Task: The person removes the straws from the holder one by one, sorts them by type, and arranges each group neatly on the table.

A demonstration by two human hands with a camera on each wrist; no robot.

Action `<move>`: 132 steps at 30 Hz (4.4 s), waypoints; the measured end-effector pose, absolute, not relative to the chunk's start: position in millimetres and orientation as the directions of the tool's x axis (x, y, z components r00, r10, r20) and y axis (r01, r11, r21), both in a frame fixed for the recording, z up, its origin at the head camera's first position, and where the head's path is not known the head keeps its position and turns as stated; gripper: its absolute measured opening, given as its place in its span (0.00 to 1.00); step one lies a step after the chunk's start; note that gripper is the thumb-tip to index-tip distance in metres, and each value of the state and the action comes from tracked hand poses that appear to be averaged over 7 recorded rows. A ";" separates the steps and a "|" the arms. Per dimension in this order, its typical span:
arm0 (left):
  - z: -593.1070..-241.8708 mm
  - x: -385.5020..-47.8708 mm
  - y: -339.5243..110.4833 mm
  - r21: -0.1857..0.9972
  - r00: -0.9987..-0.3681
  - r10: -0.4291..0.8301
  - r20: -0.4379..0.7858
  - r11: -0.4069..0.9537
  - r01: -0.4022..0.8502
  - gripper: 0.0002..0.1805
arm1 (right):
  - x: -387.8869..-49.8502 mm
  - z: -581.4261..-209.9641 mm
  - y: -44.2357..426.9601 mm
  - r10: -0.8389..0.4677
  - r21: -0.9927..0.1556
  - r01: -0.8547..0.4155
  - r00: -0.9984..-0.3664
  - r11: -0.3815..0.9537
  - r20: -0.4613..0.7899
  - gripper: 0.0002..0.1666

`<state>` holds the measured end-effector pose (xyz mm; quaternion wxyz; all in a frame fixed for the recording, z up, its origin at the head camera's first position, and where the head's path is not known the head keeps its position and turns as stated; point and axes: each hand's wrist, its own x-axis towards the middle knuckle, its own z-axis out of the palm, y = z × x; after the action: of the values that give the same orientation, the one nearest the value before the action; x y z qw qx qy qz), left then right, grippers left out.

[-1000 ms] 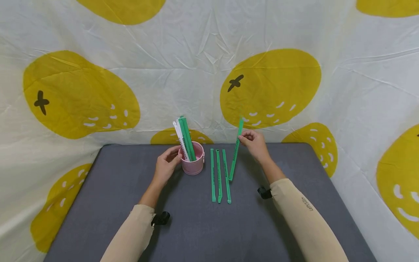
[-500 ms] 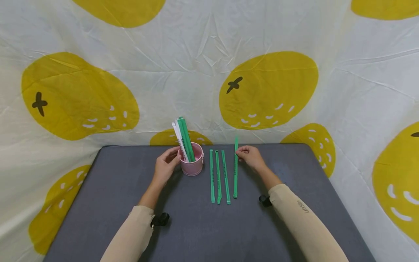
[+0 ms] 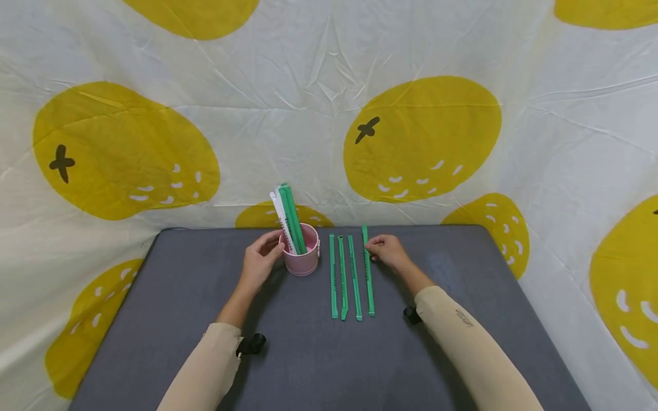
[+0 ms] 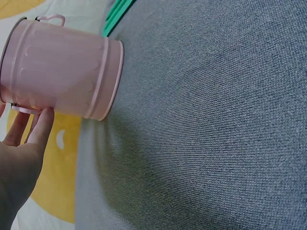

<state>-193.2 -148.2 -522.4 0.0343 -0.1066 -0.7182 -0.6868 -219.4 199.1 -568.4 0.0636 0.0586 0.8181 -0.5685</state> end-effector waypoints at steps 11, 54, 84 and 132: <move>-522.8 -193.7 -148.0 0.981 -0.976 0.107 0.191 0.024 0.194 0.23 | -220.6 -573.7 192.6 0.105 -0.879 0.214 -0.977 0.427 -0.186 0.12; -553.3 -208.4 -153.5 0.970 -0.967 0.086 0.238 0.023 0.241 0.21 | -214.0 -574.7 188.0 0.128 -0.784 0.157 -0.987 0.601 -0.099 0.13; -526.3 -189.5 -150.2 0.979 -0.972 0.123 0.198 0.022 0.202 0.22 | -220.5 -501.0 154.8 -0.056 -0.916 -0.077 -0.997 0.394 0.060 0.17; -553.7 -199.9 -159.2 0.965 -0.958 0.123 0.259 0.020 0.263 0.22 | -256.7 -466.1 22.3 -0.053 -0.862 -0.173 -0.984 0.477 0.168 0.14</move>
<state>-199.9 -159.2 -553.7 0.0510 -0.1354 -0.7124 -0.6867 -256.7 22.3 -466.1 -0.0590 -0.0660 0.8572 -0.5073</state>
